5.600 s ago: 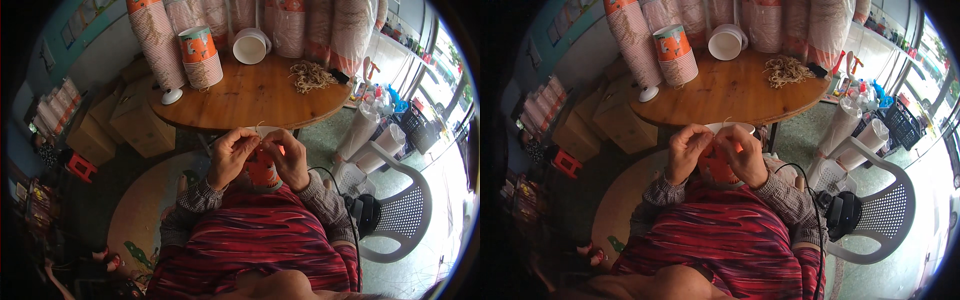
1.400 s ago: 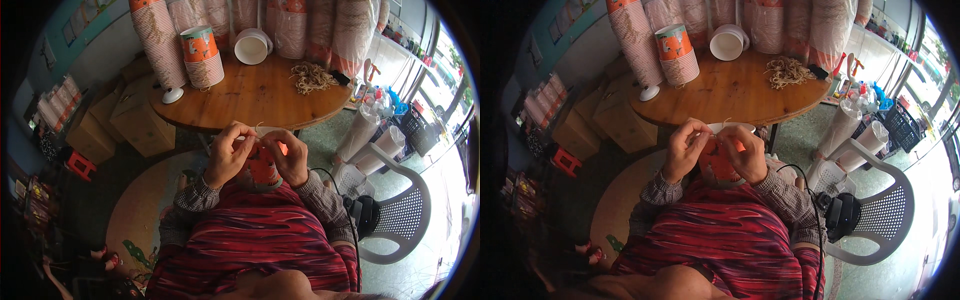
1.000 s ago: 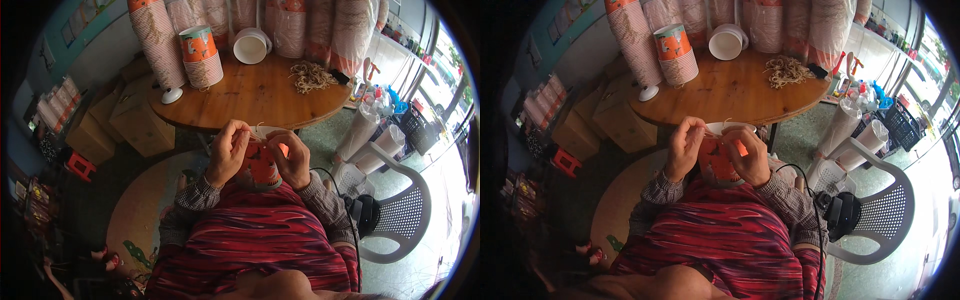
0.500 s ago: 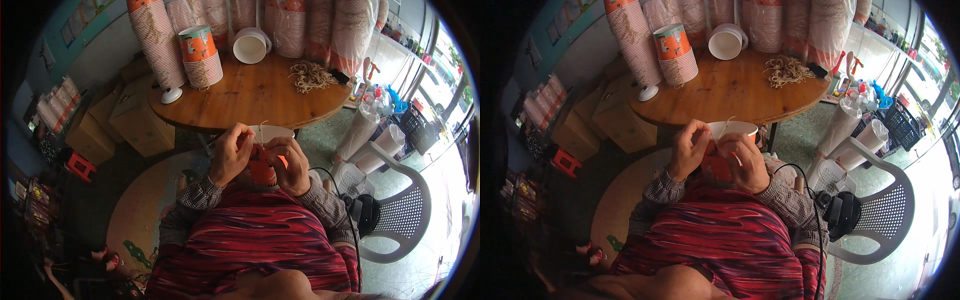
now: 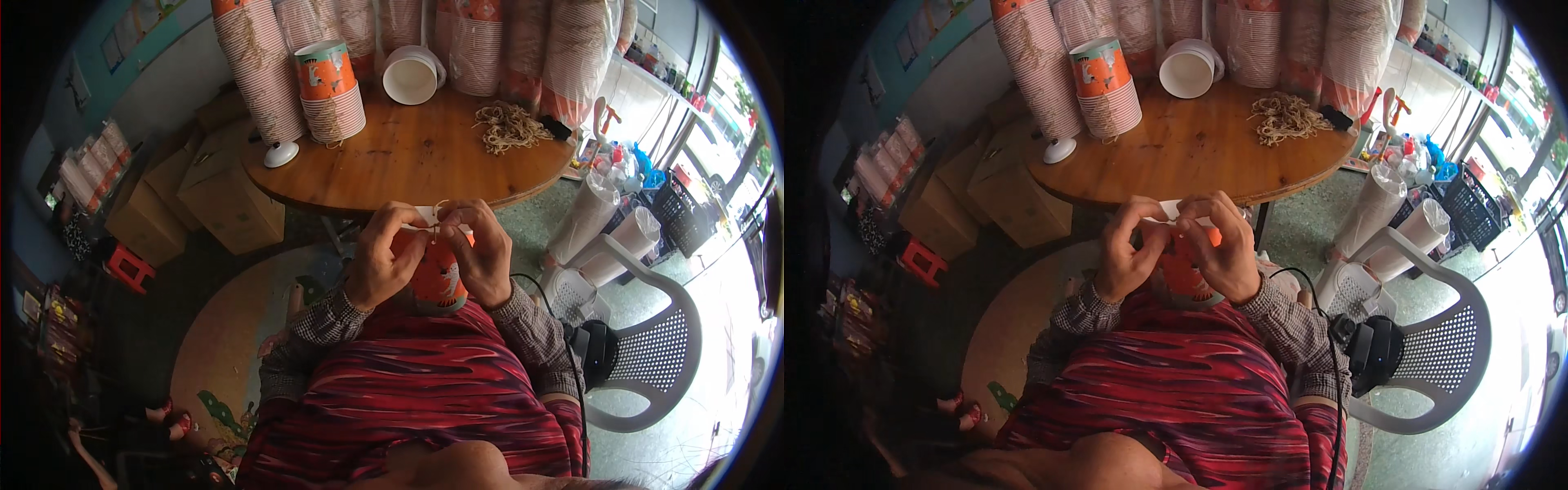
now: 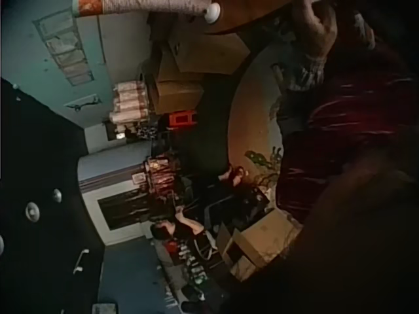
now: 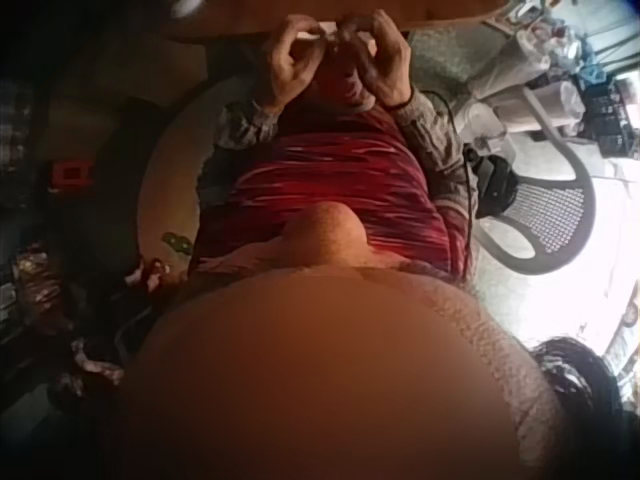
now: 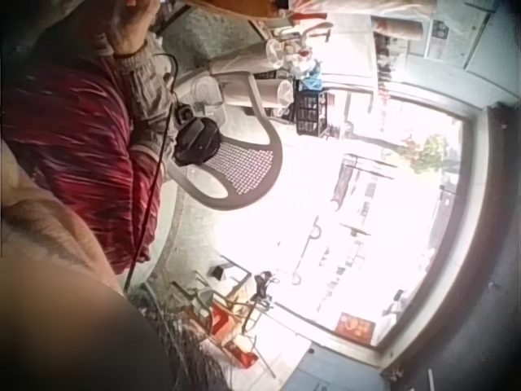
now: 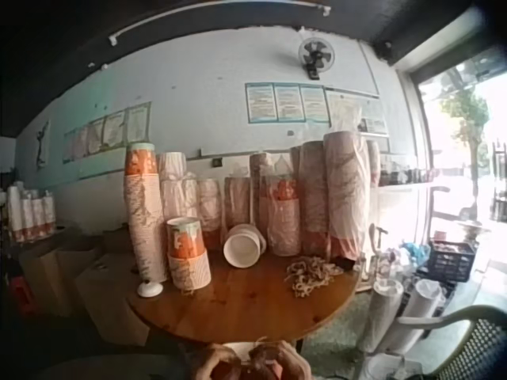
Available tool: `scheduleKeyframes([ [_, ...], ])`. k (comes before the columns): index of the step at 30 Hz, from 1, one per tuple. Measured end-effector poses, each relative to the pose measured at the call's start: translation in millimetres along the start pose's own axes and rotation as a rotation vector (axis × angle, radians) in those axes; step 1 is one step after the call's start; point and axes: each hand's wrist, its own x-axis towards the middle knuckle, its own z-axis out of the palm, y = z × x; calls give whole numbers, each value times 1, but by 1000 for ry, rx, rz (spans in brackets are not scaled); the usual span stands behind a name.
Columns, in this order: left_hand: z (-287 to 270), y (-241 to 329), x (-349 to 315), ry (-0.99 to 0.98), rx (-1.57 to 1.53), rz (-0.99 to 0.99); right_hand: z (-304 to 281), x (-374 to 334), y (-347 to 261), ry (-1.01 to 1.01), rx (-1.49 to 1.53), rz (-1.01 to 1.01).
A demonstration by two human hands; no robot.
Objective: Attaching twine handles to paper buckets by threading the twine through pre-made holes and knotting it.
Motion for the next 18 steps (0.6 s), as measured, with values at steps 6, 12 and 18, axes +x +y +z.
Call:
scheduleKeyframes([
  [6, 12, -8, -6, 59, 7, -108, 2, 4, -2, -3, 1, -37],
  [12, 4, -5, -6, 96, 352, 159, 2, 8, -7, 49, -38, 15],
  [18, 12, -9, -8, 108, 331, 98, 8, 2, -14, 0, -79, -75],
])
